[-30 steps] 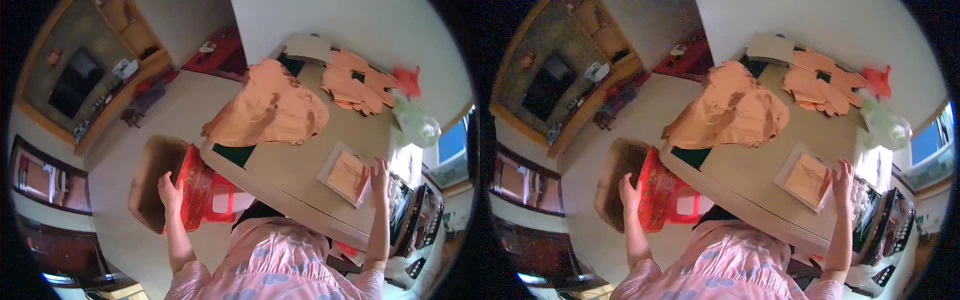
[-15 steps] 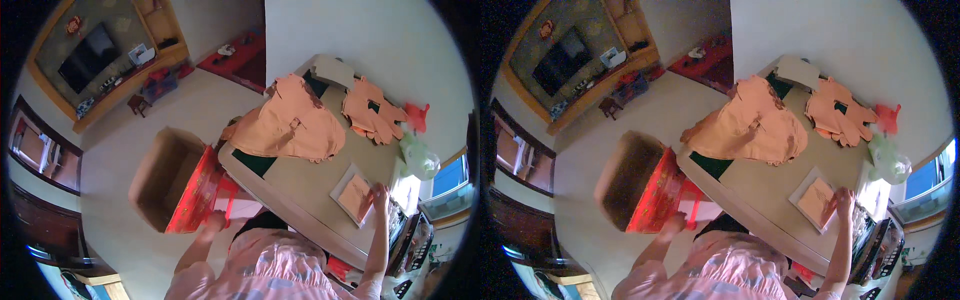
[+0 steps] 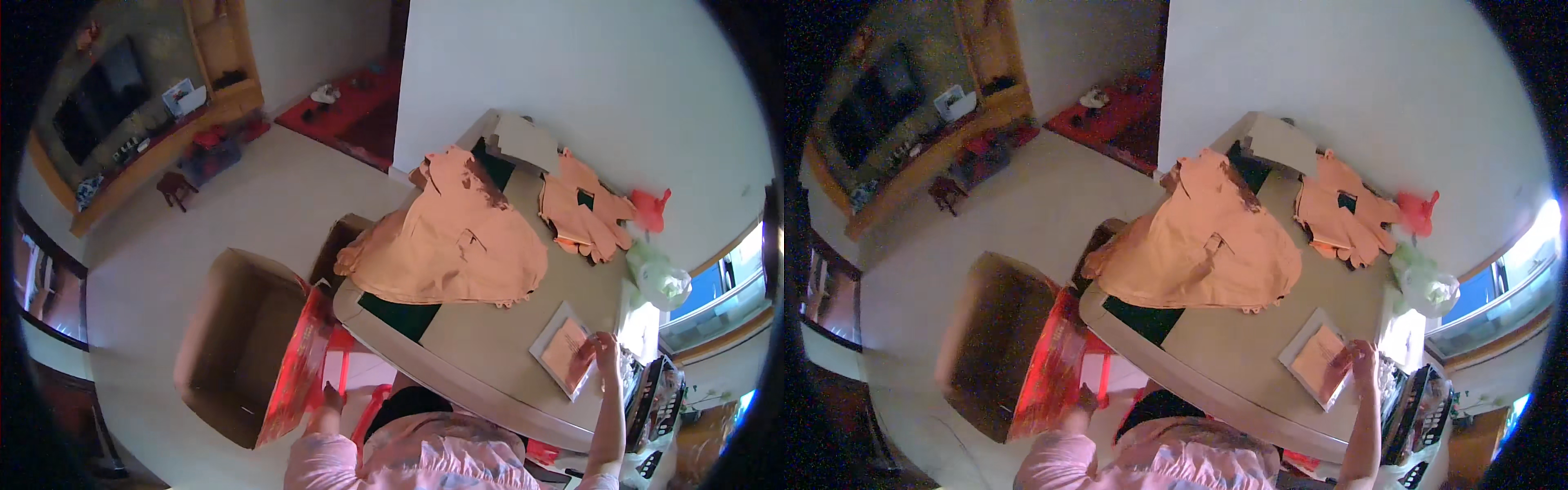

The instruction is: Folding and placing uninflated metallic balloons into plastic packaging sleeves with cardboard inserts.

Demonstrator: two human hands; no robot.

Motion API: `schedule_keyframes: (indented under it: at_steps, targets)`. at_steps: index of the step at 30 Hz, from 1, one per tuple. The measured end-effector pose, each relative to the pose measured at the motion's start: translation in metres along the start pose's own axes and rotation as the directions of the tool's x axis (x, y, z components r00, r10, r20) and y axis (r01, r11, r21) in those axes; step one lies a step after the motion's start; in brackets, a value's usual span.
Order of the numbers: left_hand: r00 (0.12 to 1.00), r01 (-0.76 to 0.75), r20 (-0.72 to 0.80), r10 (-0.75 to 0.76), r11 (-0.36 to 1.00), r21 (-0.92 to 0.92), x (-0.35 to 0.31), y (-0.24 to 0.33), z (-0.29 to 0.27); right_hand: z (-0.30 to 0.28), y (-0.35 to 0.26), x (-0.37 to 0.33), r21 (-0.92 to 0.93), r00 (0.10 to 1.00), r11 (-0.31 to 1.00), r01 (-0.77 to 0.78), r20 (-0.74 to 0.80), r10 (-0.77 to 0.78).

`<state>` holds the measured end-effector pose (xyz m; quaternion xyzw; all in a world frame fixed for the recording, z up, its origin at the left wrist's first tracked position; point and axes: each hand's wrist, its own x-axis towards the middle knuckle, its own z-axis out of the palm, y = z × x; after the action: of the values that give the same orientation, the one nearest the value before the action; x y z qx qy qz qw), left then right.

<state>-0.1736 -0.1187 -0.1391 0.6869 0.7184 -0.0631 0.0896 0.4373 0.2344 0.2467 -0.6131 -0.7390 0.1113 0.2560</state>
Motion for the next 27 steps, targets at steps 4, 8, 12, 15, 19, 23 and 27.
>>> schedule_keyframes:
  at_steps: [4,8,12,15,19,23,27]
  targets:
    - [0.986,-0.009,-0.168,0.0,0.999,-0.049,-0.016,-0.02,0.011,-0.007,-0.023,0.0,0.063,0.991,0.995,-0.077,0.114,0.07]
    - [0.934,-0.021,-0.356,-0.01,0.996,-0.084,-0.025,-0.001,0.025,-0.014,-0.012,-0.001,0.021,0.983,0.998,-0.066,0.171,0.061]
    - [0.841,-0.034,-0.54,-0.026,0.994,-0.101,-0.08,0.037,0.034,-0.019,-0.007,-0.002,0.124,0.974,0.989,-0.081,0.222,0.052]
    - [0.766,0.004,-0.639,-0.072,0.994,-0.107,-0.041,0.068,0.019,-0.003,-0.023,0.005,0.309,0.945,0.933,-0.187,0.316,0.085]
    - [0.837,0.052,-0.519,-0.173,0.97,-0.24,-0.06,0.059,-0.021,-0.018,-0.007,0.004,0.137,0.885,0.956,-0.26,0.43,0.179]
    - [0.894,0.432,0.34,-0.292,0.762,-0.482,-0.057,0.081,-0.158,-0.04,-0.072,-0.005,0.453,0.888,0.834,-0.316,0.451,0.091]
    - [0.993,0.109,0.109,-0.038,0.602,-0.791,-0.043,0.108,-0.369,-0.084,-0.146,-0.019,0.517,0.951,0.835,-0.19,0.307,0.026]
